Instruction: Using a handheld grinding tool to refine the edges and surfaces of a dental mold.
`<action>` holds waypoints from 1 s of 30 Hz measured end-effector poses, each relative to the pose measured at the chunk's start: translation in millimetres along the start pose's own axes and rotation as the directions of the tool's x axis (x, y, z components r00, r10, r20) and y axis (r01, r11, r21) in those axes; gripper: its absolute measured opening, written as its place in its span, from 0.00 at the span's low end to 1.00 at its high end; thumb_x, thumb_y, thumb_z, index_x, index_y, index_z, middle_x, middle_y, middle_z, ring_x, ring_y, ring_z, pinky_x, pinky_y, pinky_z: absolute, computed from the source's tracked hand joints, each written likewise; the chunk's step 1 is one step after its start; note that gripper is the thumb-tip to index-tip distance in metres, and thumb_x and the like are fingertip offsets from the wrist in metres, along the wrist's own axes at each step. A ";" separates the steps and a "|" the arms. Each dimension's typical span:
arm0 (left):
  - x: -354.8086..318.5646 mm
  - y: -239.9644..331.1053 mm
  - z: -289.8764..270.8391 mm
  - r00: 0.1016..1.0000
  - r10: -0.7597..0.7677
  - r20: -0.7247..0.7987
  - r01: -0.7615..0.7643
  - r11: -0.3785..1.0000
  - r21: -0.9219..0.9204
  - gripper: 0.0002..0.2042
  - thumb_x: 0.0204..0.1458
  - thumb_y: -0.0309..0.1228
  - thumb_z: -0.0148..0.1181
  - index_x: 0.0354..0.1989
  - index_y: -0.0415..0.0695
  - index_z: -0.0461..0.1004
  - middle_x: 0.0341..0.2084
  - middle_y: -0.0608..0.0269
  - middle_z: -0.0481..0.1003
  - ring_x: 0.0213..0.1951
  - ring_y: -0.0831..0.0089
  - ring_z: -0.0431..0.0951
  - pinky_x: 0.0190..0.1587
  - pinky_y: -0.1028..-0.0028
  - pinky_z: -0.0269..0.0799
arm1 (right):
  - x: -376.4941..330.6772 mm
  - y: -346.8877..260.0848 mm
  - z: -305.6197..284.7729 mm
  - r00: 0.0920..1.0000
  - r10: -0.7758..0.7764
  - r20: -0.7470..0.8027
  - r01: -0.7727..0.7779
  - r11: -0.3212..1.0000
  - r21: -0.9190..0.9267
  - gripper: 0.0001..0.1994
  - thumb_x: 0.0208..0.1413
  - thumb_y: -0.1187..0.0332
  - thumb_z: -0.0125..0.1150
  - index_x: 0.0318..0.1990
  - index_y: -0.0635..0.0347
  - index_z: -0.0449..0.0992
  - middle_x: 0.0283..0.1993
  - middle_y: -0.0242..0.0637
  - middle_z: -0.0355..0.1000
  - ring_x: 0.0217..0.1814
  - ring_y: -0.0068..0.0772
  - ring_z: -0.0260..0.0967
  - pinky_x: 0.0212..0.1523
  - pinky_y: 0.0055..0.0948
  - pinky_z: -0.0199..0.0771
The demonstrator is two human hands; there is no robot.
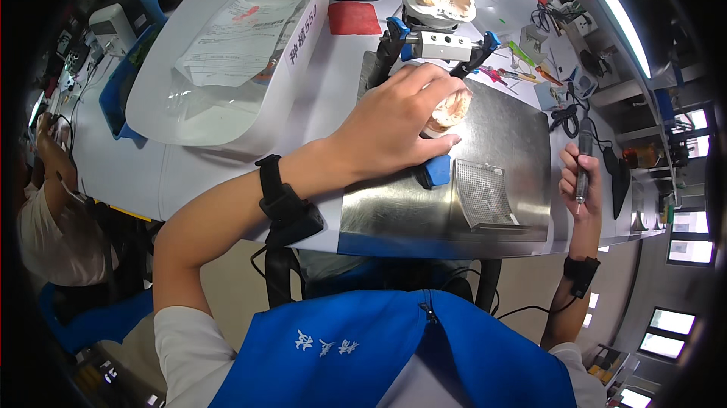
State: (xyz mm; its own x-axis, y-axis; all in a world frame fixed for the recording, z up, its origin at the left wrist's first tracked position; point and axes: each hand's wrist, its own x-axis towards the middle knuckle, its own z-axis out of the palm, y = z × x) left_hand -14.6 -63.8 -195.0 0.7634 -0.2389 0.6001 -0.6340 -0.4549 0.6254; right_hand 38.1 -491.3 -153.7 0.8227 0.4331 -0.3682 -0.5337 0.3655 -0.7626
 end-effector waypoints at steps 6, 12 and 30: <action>6.0 -9.0 12.0 0.998 0.004 -0.062 0.000 0.998 0.068 0.23 0.43 0.32 0.75 0.49 0.41 0.78 0.44 0.54 0.80 0.43 0.59 0.82 0.45 0.67 0.79 | 32.5 -1.9 71.5 0.824 -0.269 0.500 0.409 0.892 -0.194 0.23 0.61 0.56 0.67 0.58 0.55 0.68 0.37 0.36 0.65 0.39 0.38 0.75 0.46 0.45 0.82; 3.5 -22.1 18.5 0.982 0.127 -0.142 -0.117 0.990 0.074 0.26 0.38 0.26 0.76 0.49 0.33 0.79 0.42 0.48 0.81 0.41 0.56 0.83 0.44 0.66 0.80 | 95.0 28.4 143.9 0.622 -0.354 0.698 0.781 0.342 -0.523 0.16 0.58 0.62 0.64 0.50 0.53 0.69 0.36 0.36 0.66 0.39 0.34 0.67 0.44 0.34 0.65; -0.4 -26.2 18.8 0.995 0.033 -0.092 -0.034 0.999 -0.002 0.28 0.37 0.27 0.78 0.50 0.32 0.79 0.45 0.47 0.80 0.43 0.56 0.83 0.46 0.65 0.79 | 106.2 65.0 135.1 0.748 -0.307 0.588 0.630 0.607 -0.484 0.20 0.58 0.56 0.60 0.48 0.62 0.67 0.31 0.48 0.70 0.63 0.79 0.67 0.68 0.69 0.62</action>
State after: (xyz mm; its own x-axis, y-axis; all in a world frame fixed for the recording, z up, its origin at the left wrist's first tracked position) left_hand 4.0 -68.0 -221.0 0.7272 -0.1737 0.6640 -0.6595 -0.4449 0.6059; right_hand 64.4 -310.2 -170.5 0.6645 0.6961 0.2718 0.2888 0.0962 -0.9525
